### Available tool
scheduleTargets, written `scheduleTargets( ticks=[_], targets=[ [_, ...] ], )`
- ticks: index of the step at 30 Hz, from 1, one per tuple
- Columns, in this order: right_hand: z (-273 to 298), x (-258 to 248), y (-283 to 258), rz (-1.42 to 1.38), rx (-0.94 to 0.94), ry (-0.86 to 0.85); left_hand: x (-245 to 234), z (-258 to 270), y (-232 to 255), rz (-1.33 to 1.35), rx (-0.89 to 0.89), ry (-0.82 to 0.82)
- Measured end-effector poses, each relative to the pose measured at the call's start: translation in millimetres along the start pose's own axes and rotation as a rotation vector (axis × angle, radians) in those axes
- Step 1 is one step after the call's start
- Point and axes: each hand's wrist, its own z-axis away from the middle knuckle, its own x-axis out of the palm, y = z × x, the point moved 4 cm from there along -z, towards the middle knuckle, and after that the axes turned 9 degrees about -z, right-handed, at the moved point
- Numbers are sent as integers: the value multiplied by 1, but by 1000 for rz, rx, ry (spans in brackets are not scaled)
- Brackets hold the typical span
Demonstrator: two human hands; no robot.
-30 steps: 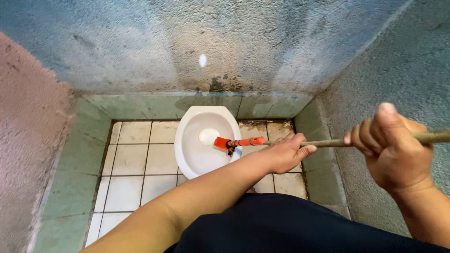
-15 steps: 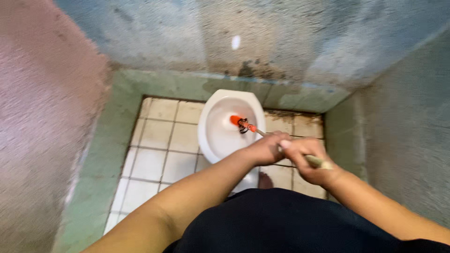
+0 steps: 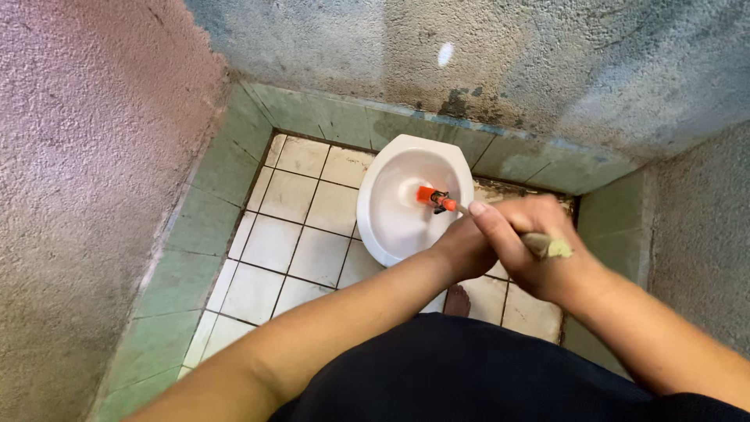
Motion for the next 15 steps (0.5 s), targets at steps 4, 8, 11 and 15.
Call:
scheduleTargets(
  ticks=[4, 8, 11, 15],
  targets=[
    [-16, 38, 39, -100, -165, -110, 11, -2, -45, -85, -108, -117],
    [-32, 55, 58, -78, -271, -151, 0, 6, -72, -73, -103, -125],
    [-38, 26, 48, 37, -144, -38, -3, -17, -46, -68, 5, -96],
    [-8, -29, 2, 175, -80, 162, 14, -33, -22, 30, -116, -113]
  ],
)
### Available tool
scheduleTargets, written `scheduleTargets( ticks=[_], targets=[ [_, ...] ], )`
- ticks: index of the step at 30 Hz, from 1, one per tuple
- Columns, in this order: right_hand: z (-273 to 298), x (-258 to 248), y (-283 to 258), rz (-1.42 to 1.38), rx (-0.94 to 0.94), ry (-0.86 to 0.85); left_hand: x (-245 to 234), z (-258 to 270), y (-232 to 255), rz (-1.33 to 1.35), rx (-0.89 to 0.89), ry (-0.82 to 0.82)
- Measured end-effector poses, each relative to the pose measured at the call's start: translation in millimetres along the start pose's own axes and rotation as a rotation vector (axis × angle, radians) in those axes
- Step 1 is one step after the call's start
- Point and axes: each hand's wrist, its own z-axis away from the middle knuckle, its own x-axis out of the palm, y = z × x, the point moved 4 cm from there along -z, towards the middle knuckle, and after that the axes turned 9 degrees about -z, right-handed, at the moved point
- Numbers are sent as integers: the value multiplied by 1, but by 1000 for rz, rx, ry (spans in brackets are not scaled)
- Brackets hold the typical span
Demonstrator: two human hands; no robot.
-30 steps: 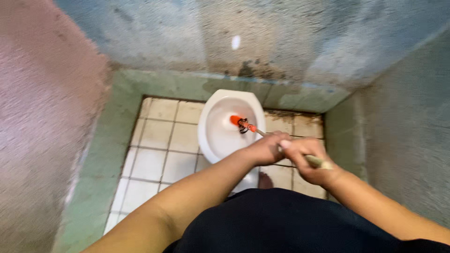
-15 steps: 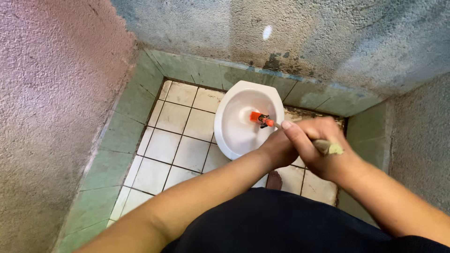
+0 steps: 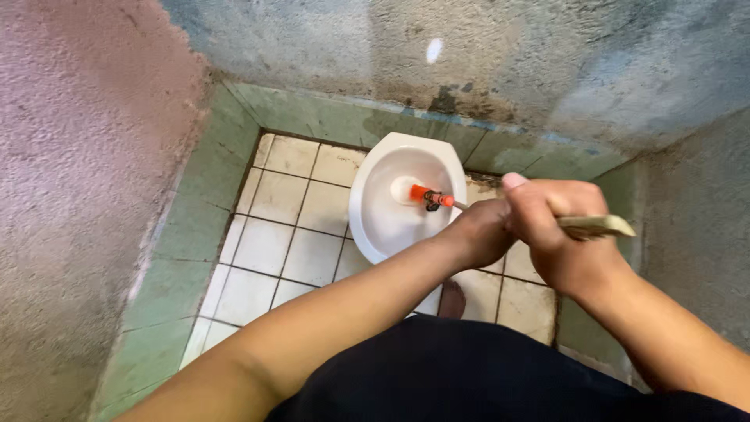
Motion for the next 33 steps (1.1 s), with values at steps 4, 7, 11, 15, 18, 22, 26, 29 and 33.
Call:
scheduleTargets(
  ticks=[4, 7, 11, 15, 18, 22, 26, 29, 33],
  targets=[
    [-5, 23, 22, -104, 113, 165, -1, -20, -34, -280, -248, -190],
    [-14, 63, 66, -149, 7, 125, -25, 9, -47, -353, -123, 67],
    [-21, 76, 101, -214, 42, 52, -26, 32, -40, -143, -357, 157],
    [-17, 63, 67, -308, 202, 157, -29, 30, -1, -137, -340, 123],
    [-15, 27, 10, -183, 156, 183, -35, 47, 45, -84, -167, 234],
    [-12, -9, -18, -161, 240, -165, -33, 51, 64, -133, -57, 253],
    [-18, 44, 45, -106, 239, -211, -35, 37, 17, -219, 56, 166],
    [-25, 79, 75, -181, 164, -13, -38, 33, -14, -259, -258, 157],
    [-44, 67, 52, -137, 229, 215, -59, 33, 12, -143, -193, 231]
  ],
)
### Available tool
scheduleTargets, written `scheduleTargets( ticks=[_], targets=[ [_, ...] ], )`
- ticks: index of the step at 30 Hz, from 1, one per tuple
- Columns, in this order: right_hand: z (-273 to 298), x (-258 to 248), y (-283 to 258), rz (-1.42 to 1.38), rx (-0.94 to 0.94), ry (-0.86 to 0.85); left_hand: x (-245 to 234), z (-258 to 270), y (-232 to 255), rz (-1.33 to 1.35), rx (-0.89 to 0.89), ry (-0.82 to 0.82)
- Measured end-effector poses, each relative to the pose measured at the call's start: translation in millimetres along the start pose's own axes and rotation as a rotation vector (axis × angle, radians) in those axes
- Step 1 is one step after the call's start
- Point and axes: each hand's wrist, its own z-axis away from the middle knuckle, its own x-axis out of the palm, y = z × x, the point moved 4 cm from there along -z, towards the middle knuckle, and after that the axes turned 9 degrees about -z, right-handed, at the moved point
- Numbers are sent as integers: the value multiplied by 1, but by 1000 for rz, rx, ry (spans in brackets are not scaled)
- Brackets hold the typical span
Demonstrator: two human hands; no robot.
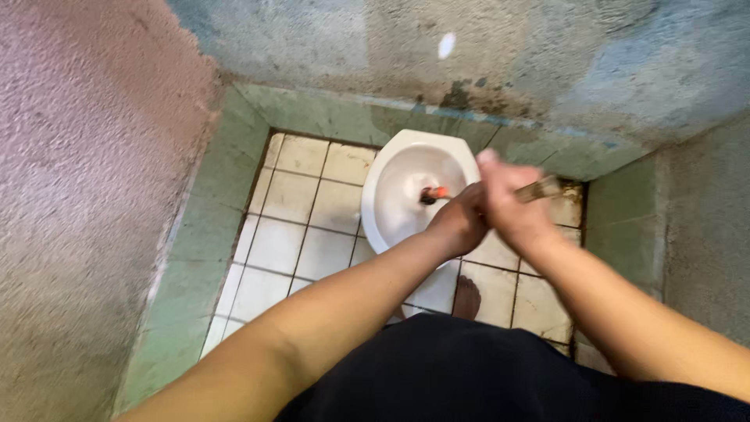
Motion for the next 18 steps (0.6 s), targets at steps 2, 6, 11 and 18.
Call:
scheduleTargets(
  ticks=[2, 6, 11, 18],
  targets=[
    [13, -22, -29, -255, 141, 64, -17, 7, 27, 47, 162, 78],
    [12, -44, -71, -135, -10, -127, -29, -8, 38, -198, 10, -83],
    [11, 1, -8, -95, 88, -254, 1, -29, -29, -304, -31, -410],
    [5, -15, -16, -5, 53, 59, -11, -24, -3, -296, -233, -208]
  ],
)
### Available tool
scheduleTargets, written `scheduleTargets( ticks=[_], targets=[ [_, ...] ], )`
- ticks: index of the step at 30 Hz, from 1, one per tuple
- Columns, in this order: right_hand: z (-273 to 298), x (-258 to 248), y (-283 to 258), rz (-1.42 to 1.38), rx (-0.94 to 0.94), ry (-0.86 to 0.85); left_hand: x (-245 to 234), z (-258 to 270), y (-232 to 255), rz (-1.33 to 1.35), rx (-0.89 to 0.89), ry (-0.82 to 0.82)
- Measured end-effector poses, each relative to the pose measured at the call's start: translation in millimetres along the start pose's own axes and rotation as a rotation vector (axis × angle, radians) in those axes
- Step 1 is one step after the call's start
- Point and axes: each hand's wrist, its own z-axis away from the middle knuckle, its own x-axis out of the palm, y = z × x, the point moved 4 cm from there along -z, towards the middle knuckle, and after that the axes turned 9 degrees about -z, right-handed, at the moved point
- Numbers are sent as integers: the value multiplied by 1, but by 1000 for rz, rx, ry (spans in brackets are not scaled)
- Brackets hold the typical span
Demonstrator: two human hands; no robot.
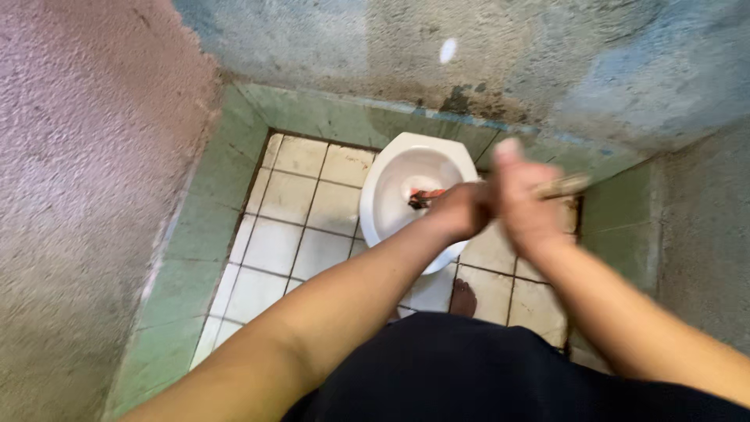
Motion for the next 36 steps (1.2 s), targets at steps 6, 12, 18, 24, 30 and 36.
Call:
scheduleTargets(
  ticks=[6, 12, 18, 24, 30, 36],
  targets=[
    [9, -33, -6, -531, 84, 109, -14, 12, 40, -19, 1, -49],
    [-8, 26, 45, -574, 183, 152, 8, -11, -3, 67, 30, -24],
    [-17, -30, -12, -320, 203, 82, -26, 11, 42, 35, -83, 4],
    [-13, 17, 35, -9, 89, 27, -1, -3, -2, 46, -143, -21],
    [-22, -31, 4, -299, 180, 46, -15, -2, 28, 7, -96, -22],
    [-20, -17, 23, -277, 229, 77, -4, -8, 20, 22, -88, 26]
  ],
)
